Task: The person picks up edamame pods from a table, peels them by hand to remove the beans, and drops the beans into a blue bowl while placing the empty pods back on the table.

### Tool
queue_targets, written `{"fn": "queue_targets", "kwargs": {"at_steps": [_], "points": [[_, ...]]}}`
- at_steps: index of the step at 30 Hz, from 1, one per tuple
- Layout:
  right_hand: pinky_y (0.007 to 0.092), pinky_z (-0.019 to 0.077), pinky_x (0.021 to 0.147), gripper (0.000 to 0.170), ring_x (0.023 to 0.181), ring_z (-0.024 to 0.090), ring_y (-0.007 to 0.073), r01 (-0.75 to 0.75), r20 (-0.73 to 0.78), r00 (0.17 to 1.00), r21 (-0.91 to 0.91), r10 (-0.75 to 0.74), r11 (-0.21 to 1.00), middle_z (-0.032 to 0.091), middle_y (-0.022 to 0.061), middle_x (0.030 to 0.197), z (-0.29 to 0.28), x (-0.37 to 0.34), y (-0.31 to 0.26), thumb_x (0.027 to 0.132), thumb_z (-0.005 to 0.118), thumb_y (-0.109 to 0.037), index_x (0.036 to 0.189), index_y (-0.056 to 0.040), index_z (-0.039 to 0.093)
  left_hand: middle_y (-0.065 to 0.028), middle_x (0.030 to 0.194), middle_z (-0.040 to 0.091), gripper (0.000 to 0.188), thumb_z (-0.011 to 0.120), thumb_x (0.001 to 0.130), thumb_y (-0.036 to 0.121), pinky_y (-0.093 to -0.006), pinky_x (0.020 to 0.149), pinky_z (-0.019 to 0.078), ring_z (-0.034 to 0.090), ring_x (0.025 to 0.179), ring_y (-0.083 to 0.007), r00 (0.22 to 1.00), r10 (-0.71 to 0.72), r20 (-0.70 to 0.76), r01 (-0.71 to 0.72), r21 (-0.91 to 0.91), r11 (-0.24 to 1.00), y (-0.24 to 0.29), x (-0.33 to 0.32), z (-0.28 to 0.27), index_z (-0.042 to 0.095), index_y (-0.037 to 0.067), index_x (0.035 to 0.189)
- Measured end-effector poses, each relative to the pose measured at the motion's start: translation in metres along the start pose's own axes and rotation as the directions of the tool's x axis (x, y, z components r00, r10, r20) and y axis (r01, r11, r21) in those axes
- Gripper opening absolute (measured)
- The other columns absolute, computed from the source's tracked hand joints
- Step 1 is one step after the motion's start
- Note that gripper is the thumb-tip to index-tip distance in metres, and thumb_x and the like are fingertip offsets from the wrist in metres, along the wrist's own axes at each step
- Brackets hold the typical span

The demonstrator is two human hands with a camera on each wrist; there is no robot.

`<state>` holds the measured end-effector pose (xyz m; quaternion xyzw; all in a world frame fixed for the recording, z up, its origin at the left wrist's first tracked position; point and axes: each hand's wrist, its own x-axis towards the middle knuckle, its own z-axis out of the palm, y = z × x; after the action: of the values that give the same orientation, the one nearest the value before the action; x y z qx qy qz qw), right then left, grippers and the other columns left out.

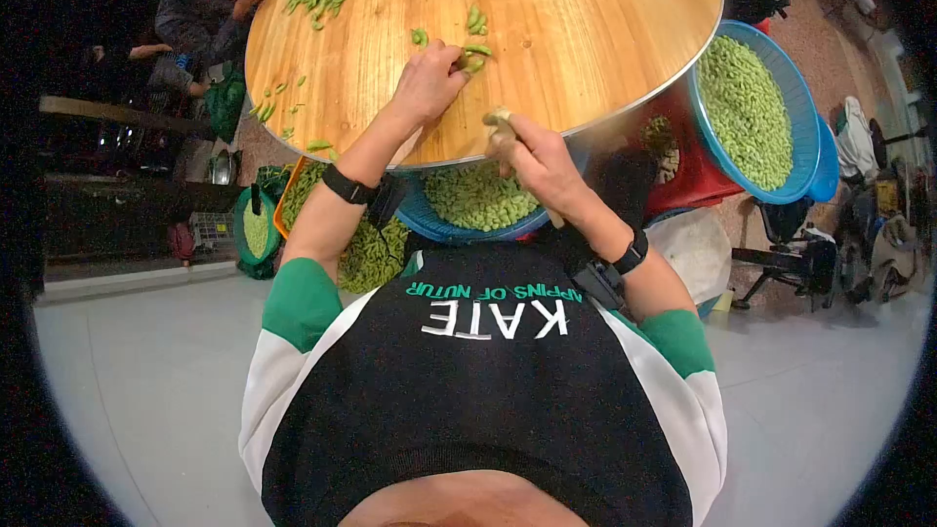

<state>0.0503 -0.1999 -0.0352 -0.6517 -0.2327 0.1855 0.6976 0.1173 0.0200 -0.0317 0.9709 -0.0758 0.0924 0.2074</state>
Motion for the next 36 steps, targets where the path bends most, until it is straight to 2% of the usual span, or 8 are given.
{"fn": "queue_targets", "kwargs": {"at_steps": [2, 6, 8, 12, 18, 24, 34, 36], "points": [[0.0227, 0.0443, 0.053, 0.032, 0.061, 0.054, 0.0090, -0.087, -0.020, 0.996, 0.153, 0.091, 0.984, 0.062, 0.0064, 0.083, -0.003, 0.004, 0.003, 0.095, 0.047, -0.016, 0.122, 0.0007, 0.052, -0.0196, 0.083, 0.059, 0.016, 0.064, 0.078, 0.010, -0.0435, 0.070, 0.0491, 0.059, 0.079, -0.0397, 0.959, 0.218, -0.181, -0.225, -0.017, 0.974, -0.001, -0.005, 0.002, 0.061, 0.002, 0.090], [0.0195, 0.0371, 0.042, 0.033, 0.057, 0.051, 0.0072, -0.181, -0.062, 0.967, 0.512, 0.247, 0.839, 0.060, 0.0066, 0.083, 0.002, 0.016, -0.003, 0.097, 0.046, -0.019, 0.125, -0.0032, 0.050, -0.0135, 0.078, 0.062, 0.017, 0.066, 0.081, 0.011, -0.0346, 0.060, 0.0484, 0.061, 0.066, -0.0279, 0.998, 0.009, -0.068, -0.031, -0.337, 0.941, 0.033, -0.024, -0.024, 0.059, 0.001, 0.092], [0.0195, 0.0367, 0.042, 0.032, 0.056, 0.049, 0.0078, -0.186, -0.016, 0.966, 0.647, 0.257, 0.739, 0.059, 0.0063, 0.082, 0.001, 0.021, 0.001, 0.097, 0.047, -0.019, 0.125, -0.0051, 0.049, -0.0054, 0.074, 0.063, 0.015, 0.066, 0.086, 0.012, -0.0235, 0.055, 0.0438, 0.058, 0.062, -0.0114, 0.976, -0.111, 0.188, 0.217, -0.785, 0.581, 0.041, -0.034, -0.029, 0.058, 0.000, 0.091], [0.0195, 0.0363, 0.042, 0.032, 0.056, 0.047, 0.0080, -0.230, 0.108, 0.969, 0.720, 0.222, 0.655, 0.059, 0.0059, 0.083, 0.001, 0.023, 0.001, 0.097, 0.049, -0.020, 0.125, -0.0061, 0.050, -0.0006, 0.069, 0.059, 0.010, 0.060, 0.090, 0.009, -0.0187, 0.050, 0.0391, 0.053, 0.059, -0.0036, 0.955, -0.166, 0.247, 0.290, -0.896, 0.337, 0.052, -0.049, -0.022, 0.058, 0.001, 0.094], [0.0189, 0.0350, 0.042, 0.027, 0.055, 0.045, 0.0085, -0.227, 0.123, 0.972, 0.713, 0.200, 0.664, 0.057, 0.0054, 0.082, 0.006, 0.019, -0.002, 0.096, 0.050, -0.020, 0.119, -0.0057, 0.051, -0.0025, 0.068, 0.060, 0.009, 0.059, 0.090, 0.008, -0.0165, 0.045, 0.0339, 0.048, 0.053, -0.0033, 0.919, -0.136, 0.370, 0.394, -0.874, 0.284, 0.044, -0.058, -0.028, 0.058, 0.001, 0.096], [0.0188, 0.0343, 0.042, 0.028, 0.055, 0.044, 0.0083, -0.239, 0.158, 0.970, 0.755, 0.184, 0.611, 0.056, 0.0061, 0.083, 0.007, 0.020, -0.001, 0.097, 0.049, -0.018, 0.121, -0.0053, 0.049, -0.0024, 0.068, 0.060, 0.009, 0.060, 0.090, 0.008, -0.0165, 0.041, 0.0280, 0.043, 0.048, -0.0017, 0.926, -0.158, 0.342, 0.371, -0.902, 0.222, 0.040, -0.061, -0.021, 0.058, 0.001, 0.095], [0.0175, 0.0334, 0.042, 0.029, 0.053, 0.042, 0.0056, -0.212, 0.130, 0.977, 0.716, 0.171, 0.665, 0.056, 0.0035, 0.081, 0.008, 0.015, -0.009, 0.096, 0.050, -0.019, 0.121, -0.0050, 0.052, -0.0010, 0.075, 0.061, 0.009, 0.059, 0.090, 0.007, -0.0158, 0.044, 0.0307, 0.051, 0.057, -0.0021, 0.937, -0.124, 0.326, 0.342, -0.927, 0.152, 0.041, -0.061, -0.022, 0.059, 0.003, 0.098], [0.0173, 0.0334, 0.042, 0.029, 0.053, 0.041, 0.0052, -0.202, 0.116, 0.979, 0.701, 0.169, 0.684, 0.056, 0.0031, 0.081, 0.010, 0.016, -0.010, 0.096, 0.051, -0.020, 0.121, -0.0048, 0.052, -0.0007, 0.079, 0.062, 0.011, 0.059, 0.090, 0.007, -0.0157, 0.045, 0.0332, 0.054, 0.061, -0.0028, 0.938, -0.107, 0.330, 0.338, -0.939, 0.062, 0.039, -0.061, -0.020, 0.059, 0.003, 0.100]]}}
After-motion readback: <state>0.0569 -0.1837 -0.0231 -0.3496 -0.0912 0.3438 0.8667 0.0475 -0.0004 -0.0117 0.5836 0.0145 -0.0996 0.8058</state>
